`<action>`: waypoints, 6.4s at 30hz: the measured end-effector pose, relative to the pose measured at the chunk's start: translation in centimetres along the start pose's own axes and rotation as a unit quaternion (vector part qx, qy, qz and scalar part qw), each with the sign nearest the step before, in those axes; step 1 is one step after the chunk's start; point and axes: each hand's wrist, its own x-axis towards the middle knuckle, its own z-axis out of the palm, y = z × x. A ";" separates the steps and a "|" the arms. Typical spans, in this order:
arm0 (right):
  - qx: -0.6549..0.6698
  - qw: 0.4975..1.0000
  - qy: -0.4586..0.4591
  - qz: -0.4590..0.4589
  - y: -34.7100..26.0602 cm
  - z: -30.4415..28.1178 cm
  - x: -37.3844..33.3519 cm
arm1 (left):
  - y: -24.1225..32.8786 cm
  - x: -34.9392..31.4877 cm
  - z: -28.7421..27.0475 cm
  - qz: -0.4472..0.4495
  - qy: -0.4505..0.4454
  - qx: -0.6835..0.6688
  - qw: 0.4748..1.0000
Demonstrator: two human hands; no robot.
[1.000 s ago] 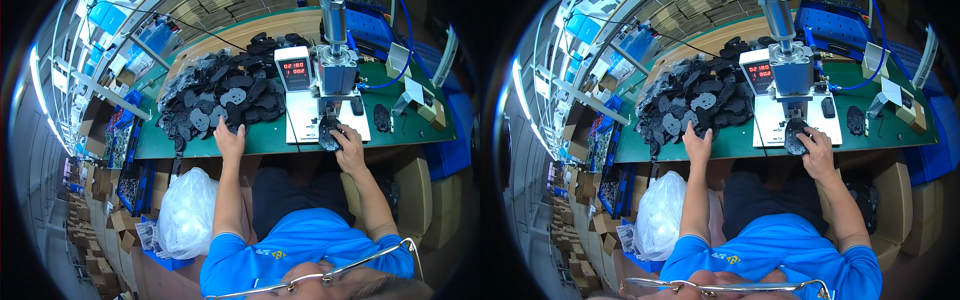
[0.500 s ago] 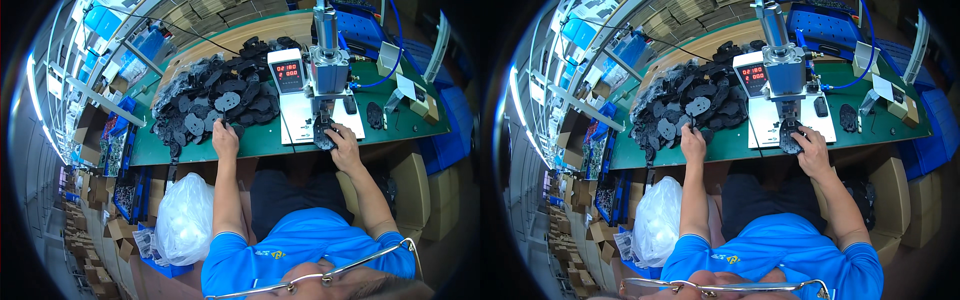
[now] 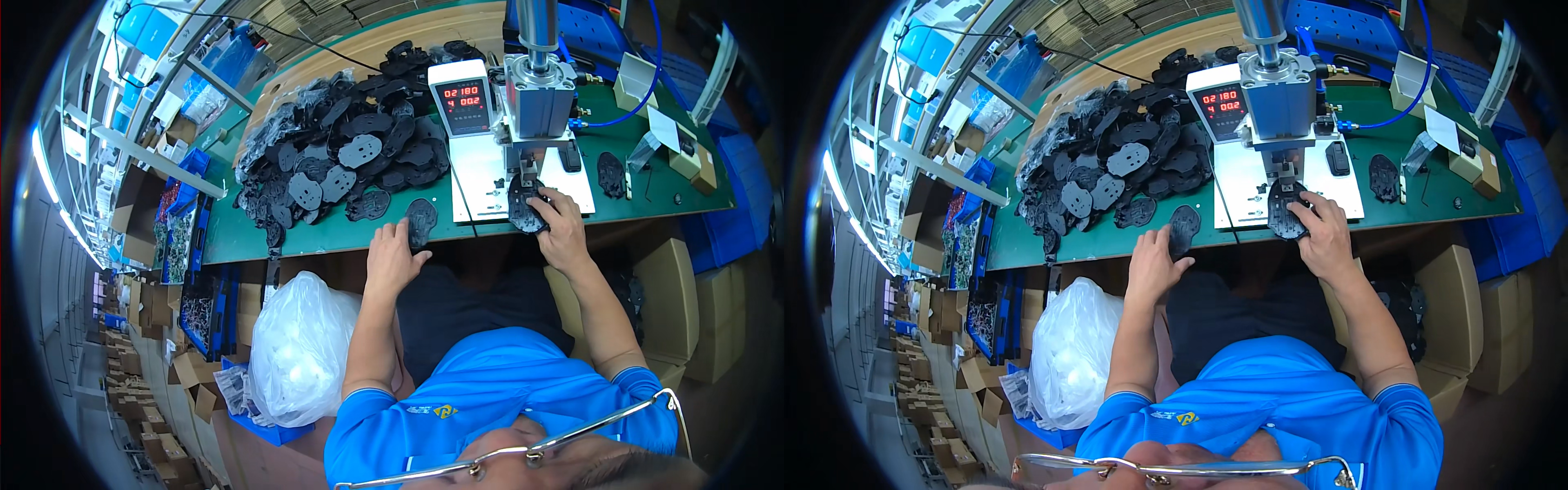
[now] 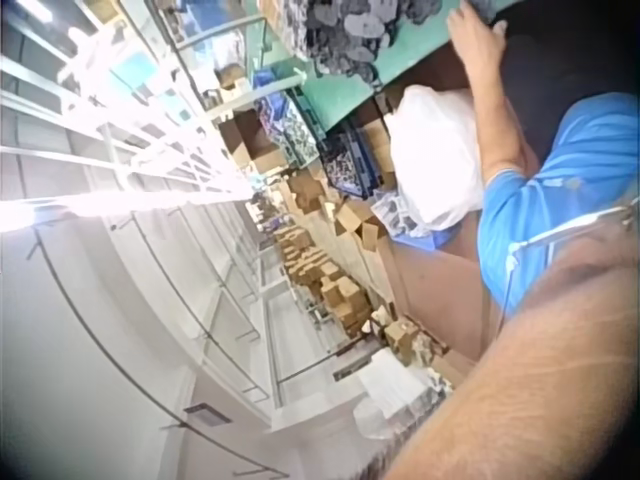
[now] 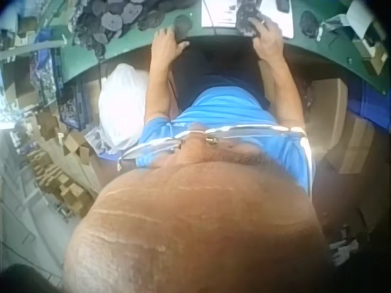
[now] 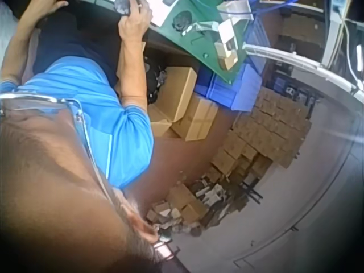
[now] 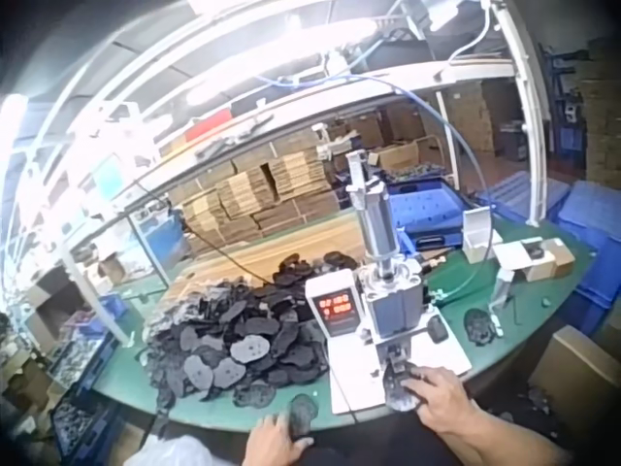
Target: The person repeatedly takes plastic parts from the table, inserts them into a press machine to press them, and places the finished parts into a box by hand.
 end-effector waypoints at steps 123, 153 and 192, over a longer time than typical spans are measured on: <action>0.036 0.997 0.069 -0.010 1.3 1.4 -0.9 | -3.1 -2.7 2.9 0.097 0.165 -0.049 0.980; -0.058 0.860 0.032 0.505 12.3 -13.5 -28.8 | 15.4 6.8 5.2 0.341 0.159 -0.094 0.922; 0.039 0.997 0.058 -0.037 1.9 0.5 -1.0 | 2.1 12.1 3.8 0.080 0.221 -0.061 0.970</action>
